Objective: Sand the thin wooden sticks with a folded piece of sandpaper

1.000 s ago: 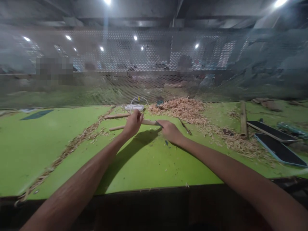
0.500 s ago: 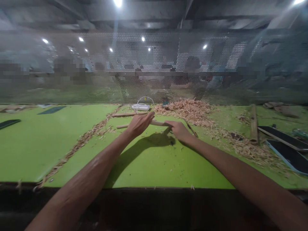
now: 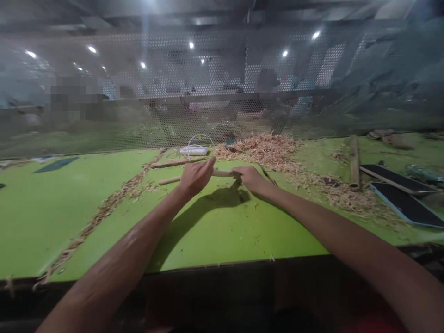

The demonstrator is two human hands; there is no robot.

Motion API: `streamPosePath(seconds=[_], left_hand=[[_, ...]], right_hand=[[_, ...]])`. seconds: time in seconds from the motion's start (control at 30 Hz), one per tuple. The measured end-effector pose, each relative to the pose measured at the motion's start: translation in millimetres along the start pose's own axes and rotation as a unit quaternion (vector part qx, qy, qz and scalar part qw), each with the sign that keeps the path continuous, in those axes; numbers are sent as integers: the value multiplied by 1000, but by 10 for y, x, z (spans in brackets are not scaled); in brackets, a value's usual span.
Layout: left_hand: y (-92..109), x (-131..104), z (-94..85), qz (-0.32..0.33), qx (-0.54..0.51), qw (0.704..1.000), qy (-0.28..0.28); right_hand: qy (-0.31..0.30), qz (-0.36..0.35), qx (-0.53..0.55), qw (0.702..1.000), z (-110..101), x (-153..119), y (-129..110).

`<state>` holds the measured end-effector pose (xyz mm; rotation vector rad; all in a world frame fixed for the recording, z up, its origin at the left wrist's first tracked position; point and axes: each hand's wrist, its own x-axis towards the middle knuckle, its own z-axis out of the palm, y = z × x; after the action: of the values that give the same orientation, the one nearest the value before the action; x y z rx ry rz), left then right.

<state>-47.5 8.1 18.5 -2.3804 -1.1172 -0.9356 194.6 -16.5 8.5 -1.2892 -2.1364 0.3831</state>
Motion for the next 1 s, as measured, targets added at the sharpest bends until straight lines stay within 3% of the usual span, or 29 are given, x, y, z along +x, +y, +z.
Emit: streamPosePath(seconds=[0.07, 0.23, 0.43, 0.67, 0.83, 1.0], left_hand=[[15, -3, 11, 1, -2, 1000, 2], [-7, -36, 19, 14, 7, 1000, -9], [-50, -20, 51, -6, -14, 1000, 10], [-80, -48, 82, 1, -29, 999, 15], [-86, -40, 62, -24, -44, 999, -4], [-60, -44, 33, -11, -39, 999, -17]], right_hand=[[7, -18, -1, 1000, 26, -13, -68], [-10, -157, 32, 987, 128, -2, -242], [-29, -19, -28, 999, -25, 11, 0], [-69, -96, 18, 993, -6, -21, -101], [-9, -73, -7, 997, -16, -64, 105], [19, -92, -14, 995, 2, 6, 249]])
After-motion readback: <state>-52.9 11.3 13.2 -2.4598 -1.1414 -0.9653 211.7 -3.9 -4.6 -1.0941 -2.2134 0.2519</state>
